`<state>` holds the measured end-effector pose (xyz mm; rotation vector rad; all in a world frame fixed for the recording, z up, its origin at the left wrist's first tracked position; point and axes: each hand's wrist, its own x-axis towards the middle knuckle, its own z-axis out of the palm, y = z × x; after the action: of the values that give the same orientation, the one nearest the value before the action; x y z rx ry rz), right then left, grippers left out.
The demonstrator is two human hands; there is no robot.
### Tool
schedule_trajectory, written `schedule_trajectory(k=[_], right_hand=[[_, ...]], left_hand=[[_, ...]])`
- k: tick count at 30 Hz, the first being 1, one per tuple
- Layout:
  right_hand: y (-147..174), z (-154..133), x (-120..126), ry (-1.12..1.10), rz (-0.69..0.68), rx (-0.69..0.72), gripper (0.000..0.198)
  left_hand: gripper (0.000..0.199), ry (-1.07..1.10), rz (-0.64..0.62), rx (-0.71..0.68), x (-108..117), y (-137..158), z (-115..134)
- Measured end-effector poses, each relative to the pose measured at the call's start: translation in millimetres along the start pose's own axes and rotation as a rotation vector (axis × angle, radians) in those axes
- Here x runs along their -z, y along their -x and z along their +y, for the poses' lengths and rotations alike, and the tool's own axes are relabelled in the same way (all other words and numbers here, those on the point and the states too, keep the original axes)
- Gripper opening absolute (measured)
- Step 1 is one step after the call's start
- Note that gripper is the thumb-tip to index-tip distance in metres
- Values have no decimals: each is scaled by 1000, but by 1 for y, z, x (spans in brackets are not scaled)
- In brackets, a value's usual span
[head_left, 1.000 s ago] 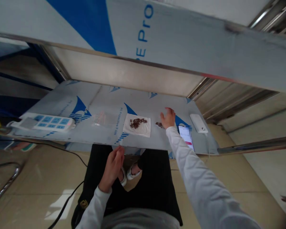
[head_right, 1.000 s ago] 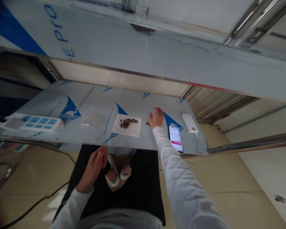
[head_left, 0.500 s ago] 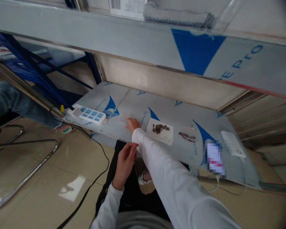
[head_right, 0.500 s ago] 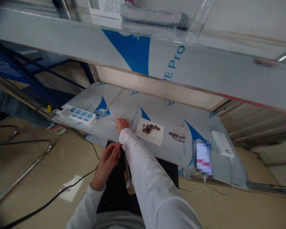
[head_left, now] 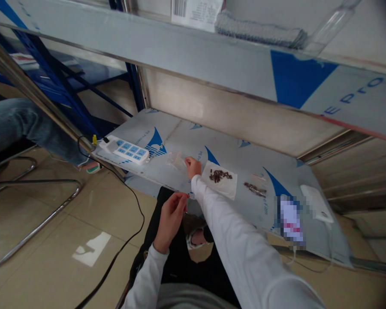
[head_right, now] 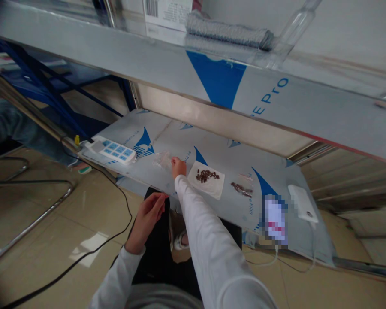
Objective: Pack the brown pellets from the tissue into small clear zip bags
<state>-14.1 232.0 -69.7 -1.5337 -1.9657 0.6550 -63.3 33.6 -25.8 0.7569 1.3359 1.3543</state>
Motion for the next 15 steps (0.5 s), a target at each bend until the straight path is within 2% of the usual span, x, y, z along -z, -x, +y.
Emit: schedule_trajectory(k=[3, 5, 9, 12, 15], right_hand=[[4, -2, 18, -86, 112, 6, 24], [21, -6, 34, -164, 192, 27, 27], [92, -17, 69, -447, 378, 121, 23], [153, -23, 93, -408, 368, 178, 19], [193, -20, 105, -347, 323, 225, 24]], left_hand=[[34, -1, 21, -18, -1, 1, 0], [34, -1, 57, -31, -2, 1, 2], [33, -23, 130, -59, -9, 1, 13], [33, -33, 113, -70, -19, 2, 23], [31, -48, 36, -46, -32, 6, 27]])
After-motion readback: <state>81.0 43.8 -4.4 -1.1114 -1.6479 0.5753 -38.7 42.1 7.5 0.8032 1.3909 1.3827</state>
